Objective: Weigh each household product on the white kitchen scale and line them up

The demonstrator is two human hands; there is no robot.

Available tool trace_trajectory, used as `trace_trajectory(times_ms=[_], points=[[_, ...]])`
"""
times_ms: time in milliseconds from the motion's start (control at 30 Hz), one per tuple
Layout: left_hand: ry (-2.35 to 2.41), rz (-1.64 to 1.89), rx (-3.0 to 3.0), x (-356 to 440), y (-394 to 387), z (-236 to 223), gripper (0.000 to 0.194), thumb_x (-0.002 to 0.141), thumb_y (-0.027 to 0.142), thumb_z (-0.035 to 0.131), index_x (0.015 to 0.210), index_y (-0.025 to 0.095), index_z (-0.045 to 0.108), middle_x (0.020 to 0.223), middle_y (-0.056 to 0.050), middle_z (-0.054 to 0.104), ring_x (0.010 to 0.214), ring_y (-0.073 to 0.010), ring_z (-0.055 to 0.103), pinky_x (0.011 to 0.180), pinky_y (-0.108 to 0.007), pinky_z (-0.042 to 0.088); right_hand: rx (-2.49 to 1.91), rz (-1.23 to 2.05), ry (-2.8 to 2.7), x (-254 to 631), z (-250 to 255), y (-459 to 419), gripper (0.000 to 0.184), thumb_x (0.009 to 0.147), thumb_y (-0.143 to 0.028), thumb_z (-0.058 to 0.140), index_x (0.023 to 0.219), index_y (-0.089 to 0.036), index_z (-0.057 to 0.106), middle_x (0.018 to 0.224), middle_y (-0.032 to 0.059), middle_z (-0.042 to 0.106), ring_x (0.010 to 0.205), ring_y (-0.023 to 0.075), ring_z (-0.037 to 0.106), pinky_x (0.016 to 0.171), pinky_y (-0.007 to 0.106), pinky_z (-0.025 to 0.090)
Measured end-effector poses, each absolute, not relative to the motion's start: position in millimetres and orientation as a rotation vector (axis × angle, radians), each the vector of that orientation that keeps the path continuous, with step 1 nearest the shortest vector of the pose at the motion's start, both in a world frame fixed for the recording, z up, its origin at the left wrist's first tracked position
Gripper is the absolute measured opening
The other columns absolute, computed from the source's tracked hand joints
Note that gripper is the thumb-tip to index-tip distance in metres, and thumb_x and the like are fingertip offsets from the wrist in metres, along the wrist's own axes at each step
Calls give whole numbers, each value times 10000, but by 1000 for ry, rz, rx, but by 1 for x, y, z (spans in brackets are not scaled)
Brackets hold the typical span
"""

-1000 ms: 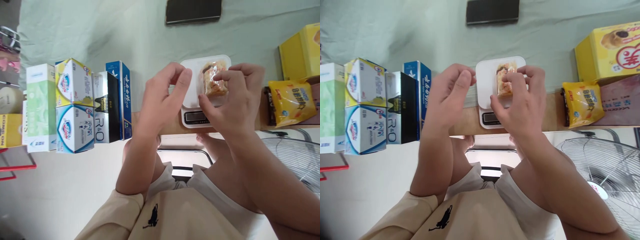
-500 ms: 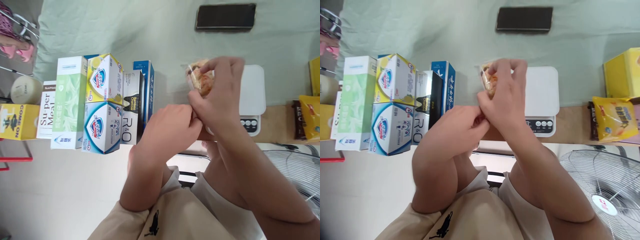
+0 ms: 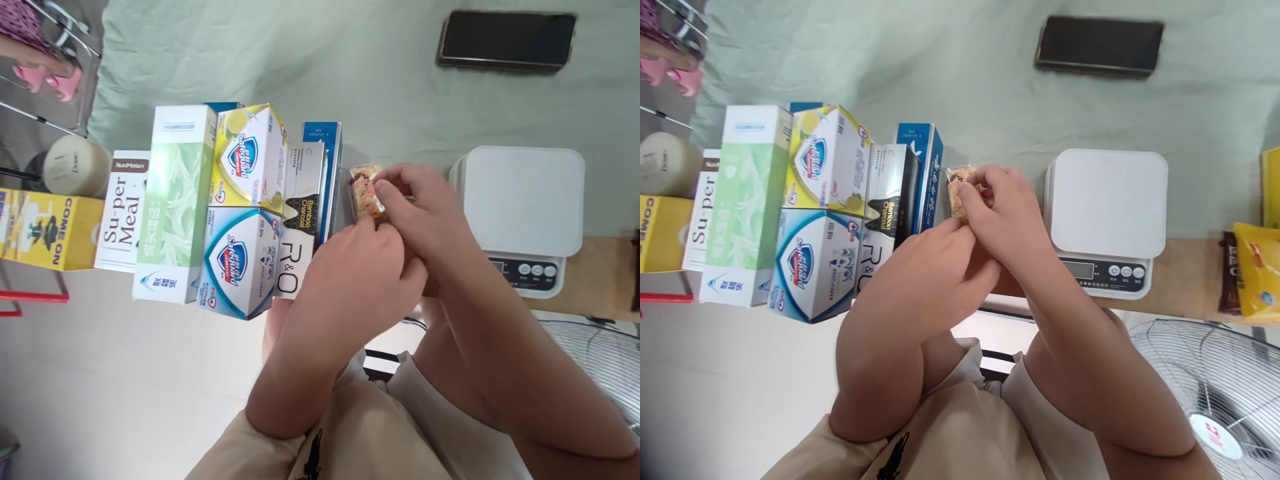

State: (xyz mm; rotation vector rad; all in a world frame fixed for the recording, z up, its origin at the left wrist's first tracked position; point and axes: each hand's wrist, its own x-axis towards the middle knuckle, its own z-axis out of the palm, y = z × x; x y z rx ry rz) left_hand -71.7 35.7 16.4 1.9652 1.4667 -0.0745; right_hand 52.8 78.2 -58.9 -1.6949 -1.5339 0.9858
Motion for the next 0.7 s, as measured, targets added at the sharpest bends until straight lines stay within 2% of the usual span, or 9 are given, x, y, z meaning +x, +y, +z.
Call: trace_trajectory(times_ms=[133, 200, 333, 467, 567, 700], points=[[1444, -19, 1909, -70, 36, 17, 345, 975, 268, 409, 1214, 175, 639, 1201, -96, 743, 1039, -278, 708, 797, -410, 559, -1651, 941, -1478, 52, -65, 77, 299, 994, -411, 536, 787, -266, 697, 888, 9, 717, 891, 210, 652, 846, 457, 576], [1453, -23, 1900, -69, 36, 16, 385, 971, 261, 405, 1277, 160, 616, 1239, -109, 720, 1095, -296, 698, 860, -427, 576, -1624, 987, -1448, 51, -68, 76, 332, 1018, -437, 491, 809, -271, 687, 887, 6, 722, 863, 204, 648, 858, 459, 581], [1468, -89, 1880, -68, 36, 15, 396, 977, 261, 361, 1253, 161, 626, 1345, -150, 657, 1152, -342, 700, 880, -480, 594, -1568, 1161, -1314, 50, -71, 75, 303, 1037, -410, 448, 979, -293, 721, 1038, -3, 755, 996, 214, 703, 1004, 501, 581], [1509, -108, 1871, -66, 38, 14, 379, 982, 261, 371, 1252, 150, 612, 1467, -203, 572, 1249, -361, 678, 979, -498, 578, -1463, 1278, -1208, 51, -69, 71, 322, 1033, -452, 463, 1024, -277, 733, 1148, -1, 760, 1137, 211, 708, 1115, 469, 557], [1523, -102, 1860, -65, 39, 13, 361, 977, 271, 368, 1218, 157, 611, 1434, -206, 582, 1243, -357, 683, 956, -473, 577, -1395, 1343, -1194, 55, -70, 66, 352, 1044, -474, 444, 1107, -269, 723, 1208, 1, 751, 1195, 205, 696, 1167, 466, 537], [1566, -117, 1868, -67, 41, 12, 291, 964, 286, 360, 1040, 198, 627, 1182, -150, 676, 982, -326, 731, 763, -431, 545, -1323, 1272, -1282, 65, -73, 59, 420, 1043, -584, 425, 1175, -298, 703, 1266, -15, 731, 1262, 210, 674, 1204, 487, 515]])
